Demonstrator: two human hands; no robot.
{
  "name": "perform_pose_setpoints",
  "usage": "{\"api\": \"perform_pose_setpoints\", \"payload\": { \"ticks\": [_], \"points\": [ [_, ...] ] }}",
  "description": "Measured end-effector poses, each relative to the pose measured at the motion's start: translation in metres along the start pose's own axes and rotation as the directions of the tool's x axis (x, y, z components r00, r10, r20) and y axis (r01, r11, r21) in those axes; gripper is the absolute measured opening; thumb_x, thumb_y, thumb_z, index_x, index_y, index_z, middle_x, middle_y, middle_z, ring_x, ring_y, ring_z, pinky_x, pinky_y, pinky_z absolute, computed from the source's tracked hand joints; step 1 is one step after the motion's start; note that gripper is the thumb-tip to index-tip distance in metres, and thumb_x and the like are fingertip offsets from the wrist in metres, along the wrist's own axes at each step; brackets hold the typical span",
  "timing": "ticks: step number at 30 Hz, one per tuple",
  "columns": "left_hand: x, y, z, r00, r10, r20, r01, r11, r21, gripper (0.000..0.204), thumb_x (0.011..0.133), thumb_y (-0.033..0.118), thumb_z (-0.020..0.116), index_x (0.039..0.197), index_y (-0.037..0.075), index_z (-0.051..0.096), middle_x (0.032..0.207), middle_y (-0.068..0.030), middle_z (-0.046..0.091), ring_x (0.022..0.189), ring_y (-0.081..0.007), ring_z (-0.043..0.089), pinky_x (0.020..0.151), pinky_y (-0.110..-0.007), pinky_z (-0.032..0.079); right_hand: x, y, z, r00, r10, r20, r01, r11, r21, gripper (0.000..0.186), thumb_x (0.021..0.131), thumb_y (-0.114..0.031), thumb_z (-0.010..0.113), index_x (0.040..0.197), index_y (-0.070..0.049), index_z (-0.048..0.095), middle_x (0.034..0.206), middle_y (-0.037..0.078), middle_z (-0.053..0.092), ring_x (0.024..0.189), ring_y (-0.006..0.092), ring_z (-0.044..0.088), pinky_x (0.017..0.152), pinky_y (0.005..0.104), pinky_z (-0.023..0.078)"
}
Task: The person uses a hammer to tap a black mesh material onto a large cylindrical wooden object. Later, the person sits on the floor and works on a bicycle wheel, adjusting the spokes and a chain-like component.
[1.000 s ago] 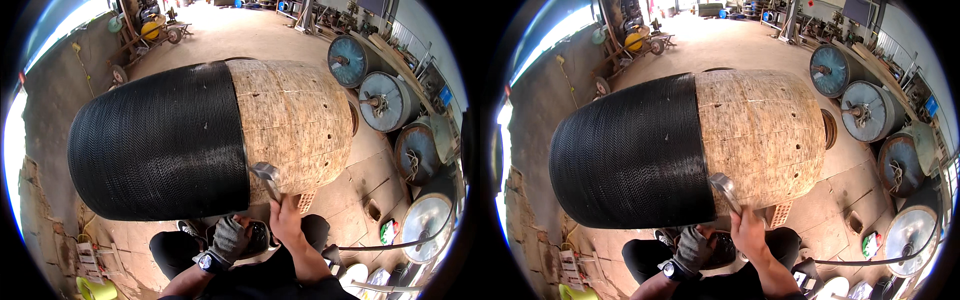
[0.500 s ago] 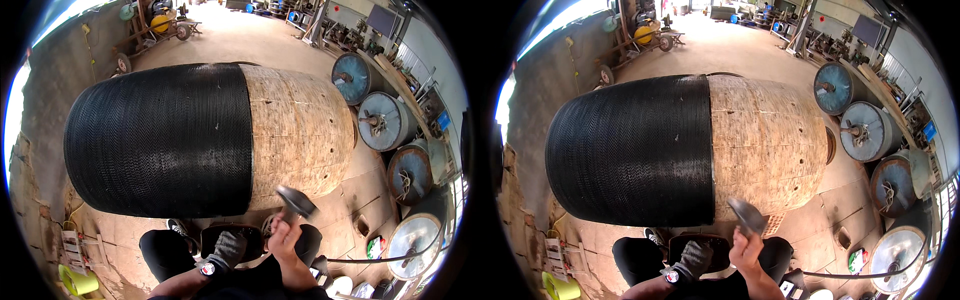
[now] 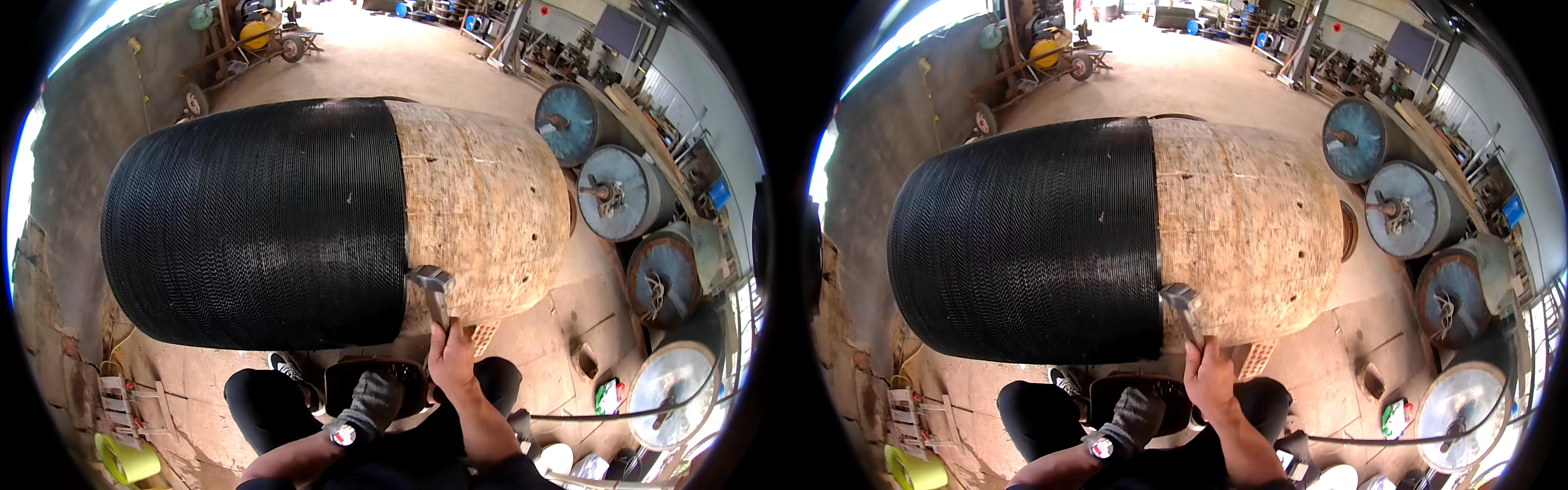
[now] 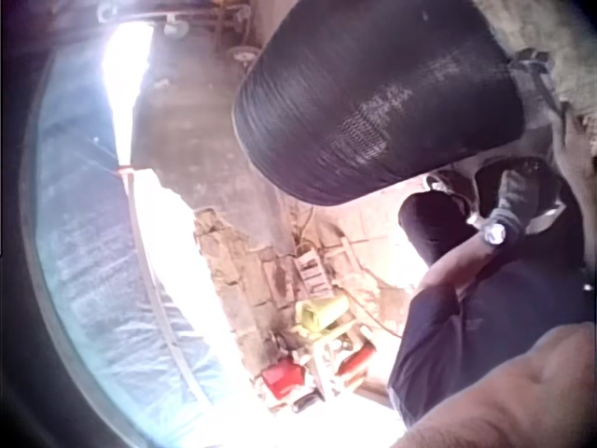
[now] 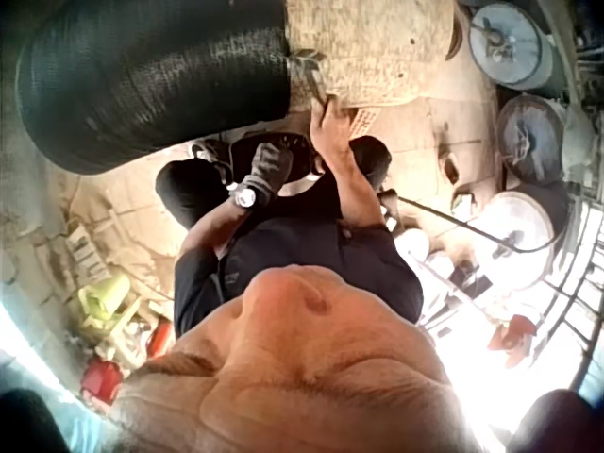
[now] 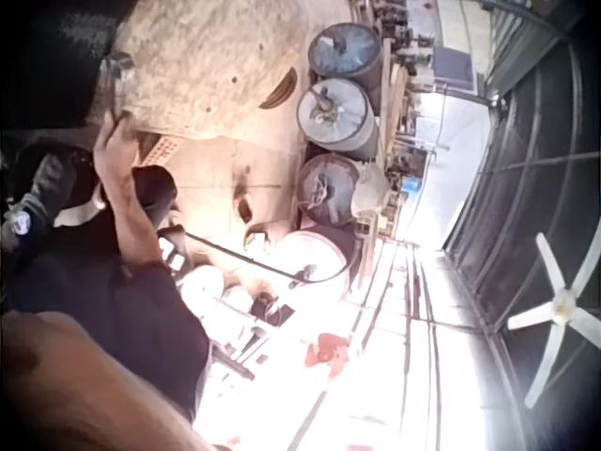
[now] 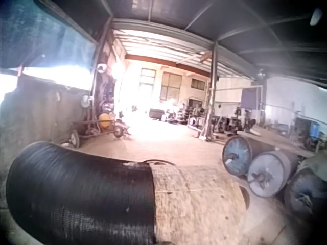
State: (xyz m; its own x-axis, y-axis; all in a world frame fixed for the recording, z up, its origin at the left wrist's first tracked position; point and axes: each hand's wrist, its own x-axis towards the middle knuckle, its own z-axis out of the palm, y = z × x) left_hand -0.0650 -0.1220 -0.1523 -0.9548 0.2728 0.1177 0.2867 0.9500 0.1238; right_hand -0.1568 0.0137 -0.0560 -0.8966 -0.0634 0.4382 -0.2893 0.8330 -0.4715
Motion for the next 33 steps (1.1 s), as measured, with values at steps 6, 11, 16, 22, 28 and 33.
{"api": "perform_pose_setpoints", "payload": {
  "ticks": [6, 11, 16, 22, 28, 33],
  "points": [
    [0.003, -0.002, 0.001, 0.998, -0.058, -0.034, 0.054, 0.994, -0.092, 0.02, 0.088, 0.021, 0.054, 0.08, 0.004, 0.063, 0.071, -0.0185, 0.063, 0.067, -0.0346, 0.063, 0.057, -0.047, 0.052, -0.012, -0.02, -0.03, 0.953, 0.004, -0.301, 0.164, 0.833, 0.529, 0.014, 0.097, -0.006, 0.043, 0.089, 0.003, 0.048, 0.066, 0.007, 0.053, 0.051, 0.0135, 0.047, 0.046, 0.0264, 0.037],
    [0.002, -0.003, -0.015, 0.998, 0.059, -0.01, -0.059, 0.985, -0.161, 0.025, 0.091, 0.022, 0.051, 0.079, 0.004, 0.062, 0.071, -0.0178, 0.062, 0.066, -0.0358, 0.061, 0.056, -0.048, 0.051, -0.001, 0.0, -0.007, 1.0, 0.022, -0.005, -0.022, 0.998, 0.055, 0.018, 0.098, -0.016, 0.056, 0.091, 0.001, 0.051, 0.061, 0.013, 0.054, 0.052, 0.0278, 0.059, 0.049, 0.0408, 0.044],
    [0.004, 0.005, 0.028, 0.98, -0.124, -0.155, 0.073, 0.95, -0.303, 0.024, 0.092, 0.02, 0.05, 0.078, 0.003, 0.061, 0.071, -0.016, 0.062, 0.064, -0.0347, 0.06, 0.055, -0.048, 0.049, -0.019, -0.01, -0.023, 0.99, -0.003, -0.138, 0.061, 0.907, 0.416, 0.022, 0.097, -0.012, 0.054, 0.104, 0.009, 0.058, 0.093, 0.028, 0.065, 0.082, 0.0465, 0.067, 0.071, 0.0447, 0.055],
    [0.006, -0.004, 0.008, 0.98, -0.018, -0.196, -0.016, 0.985, -0.173, 0.024, 0.093, 0.022, 0.052, 0.077, 0.005, 0.06, 0.067, -0.0146, 0.061, 0.059, -0.0336, 0.058, 0.052, -0.048, 0.046, -0.01, 0.001, -0.009, 0.999, 0.04, -0.037, -0.037, 0.996, 0.078, 0.022, 0.097, -0.018, 0.058, 0.099, 0.004, 0.055, 0.068, 0.02, 0.06, 0.059, 0.0393, 0.064, 0.051, 0.0415, 0.049],
    [0.016, -0.005, -0.016, 0.986, 0.042, -0.161, -0.091, 0.944, -0.316, 0.02, 0.093, 0.019, 0.051, 0.078, 0.009, 0.06, 0.065, -0.0123, 0.061, 0.052, -0.0308, 0.056, 0.045, -0.046, 0.044, -0.002, -0.009, -0.018, 0.979, -0.087, -0.185, 0.126, 0.969, 0.212, 0.016, 0.096, -0.012, 0.059, 0.102, 0.002, 0.057, 0.071, 0.021, 0.062, 0.059, 0.0393, 0.063, 0.052, 0.0379, 0.05],
    [0.018, -0.011, -0.043, 0.95, -0.077, -0.303, -0.058, 0.908, -0.415, 0.008, 0.089, 0.01, 0.054, 0.082, 0.007, 0.059, 0.074, -0.0134, 0.063, 0.057, -0.0313, 0.059, 0.046, -0.045, 0.046, -0.018, 0.0, -0.019, 0.994, 0.104, -0.046, -0.093, 0.977, 0.191, 0.021, 0.097, -0.015, 0.057, 0.107, 0.003, 0.057, 0.076, 0.021, 0.065, 0.064, 0.038, 0.068, 0.055, 0.0399, 0.053]
  ]
}}
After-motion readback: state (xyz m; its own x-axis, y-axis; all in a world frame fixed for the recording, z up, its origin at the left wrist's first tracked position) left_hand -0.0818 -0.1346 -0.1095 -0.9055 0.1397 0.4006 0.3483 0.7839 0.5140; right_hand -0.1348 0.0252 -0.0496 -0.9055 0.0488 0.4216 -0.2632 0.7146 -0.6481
